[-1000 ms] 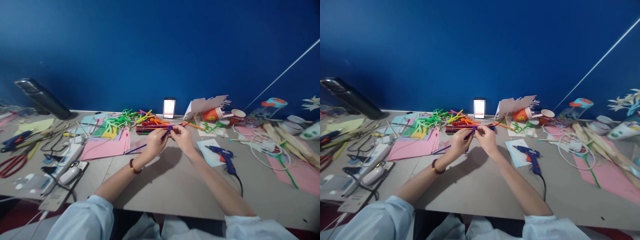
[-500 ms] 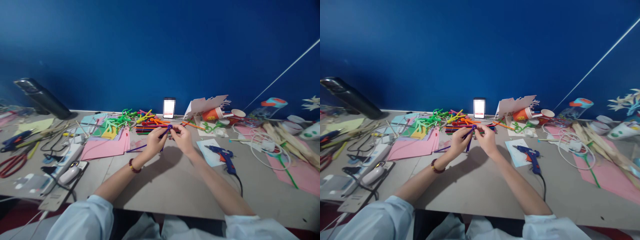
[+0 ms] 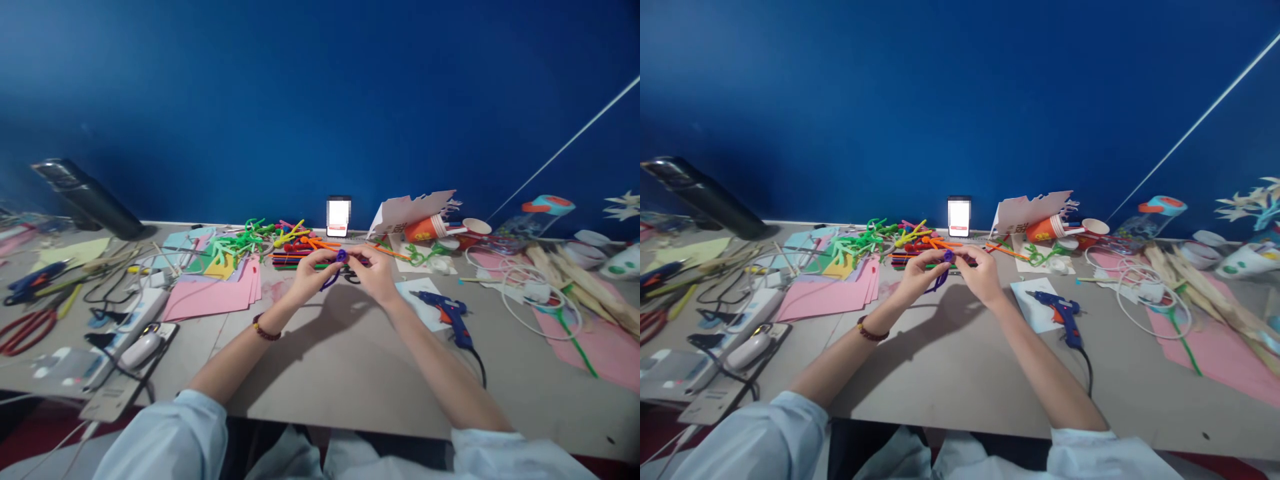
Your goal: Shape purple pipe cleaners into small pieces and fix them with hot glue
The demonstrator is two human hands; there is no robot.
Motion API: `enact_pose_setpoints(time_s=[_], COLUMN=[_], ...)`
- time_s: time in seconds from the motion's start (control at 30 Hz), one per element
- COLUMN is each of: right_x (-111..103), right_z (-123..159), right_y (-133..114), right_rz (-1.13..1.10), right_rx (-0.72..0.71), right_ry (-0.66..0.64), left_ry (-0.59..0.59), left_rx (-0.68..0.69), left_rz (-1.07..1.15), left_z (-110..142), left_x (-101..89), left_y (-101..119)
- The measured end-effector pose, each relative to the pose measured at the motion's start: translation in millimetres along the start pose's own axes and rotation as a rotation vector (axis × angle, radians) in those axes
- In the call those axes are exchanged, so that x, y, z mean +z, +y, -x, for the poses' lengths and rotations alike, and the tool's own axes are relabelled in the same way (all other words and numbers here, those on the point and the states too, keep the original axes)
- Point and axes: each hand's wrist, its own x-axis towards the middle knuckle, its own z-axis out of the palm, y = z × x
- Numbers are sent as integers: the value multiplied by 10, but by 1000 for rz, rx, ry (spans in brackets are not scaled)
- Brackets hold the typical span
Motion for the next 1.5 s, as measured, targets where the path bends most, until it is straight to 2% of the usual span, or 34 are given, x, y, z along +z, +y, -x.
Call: enact_pose_setpoints(time_s=[0.17, 0.37, 0.47, 0.53, 1.1, 1.33, 1.5], right_x=[-23, 28, 47, 51, 91, 47, 56], right_z=[-14, 13, 21, 21, 61, 48, 37], right_y=[0, 5, -4, -7, 33, -21, 13], right_rz=[-15, -174, -210, -219, -170, -139, -163], right_rx=[-44, 134, 182, 193, 166, 104, 114], right_ry=[-26, -44, -11, -33, -49, -89, -62], left_ry=[17, 96, 127, 141, 85, 30, 97], left_rx=[-62, -105, -129, -142, 30, -50, -71], left_rz=[105, 131, 127, 121, -151, 3, 9], left_z=[-1, 9, 14, 18, 54, 57, 50], left_x=[-14, 18, 30, 35, 27, 34, 50], left_y=[-14, 29, 30, 23, 102, 63, 40])
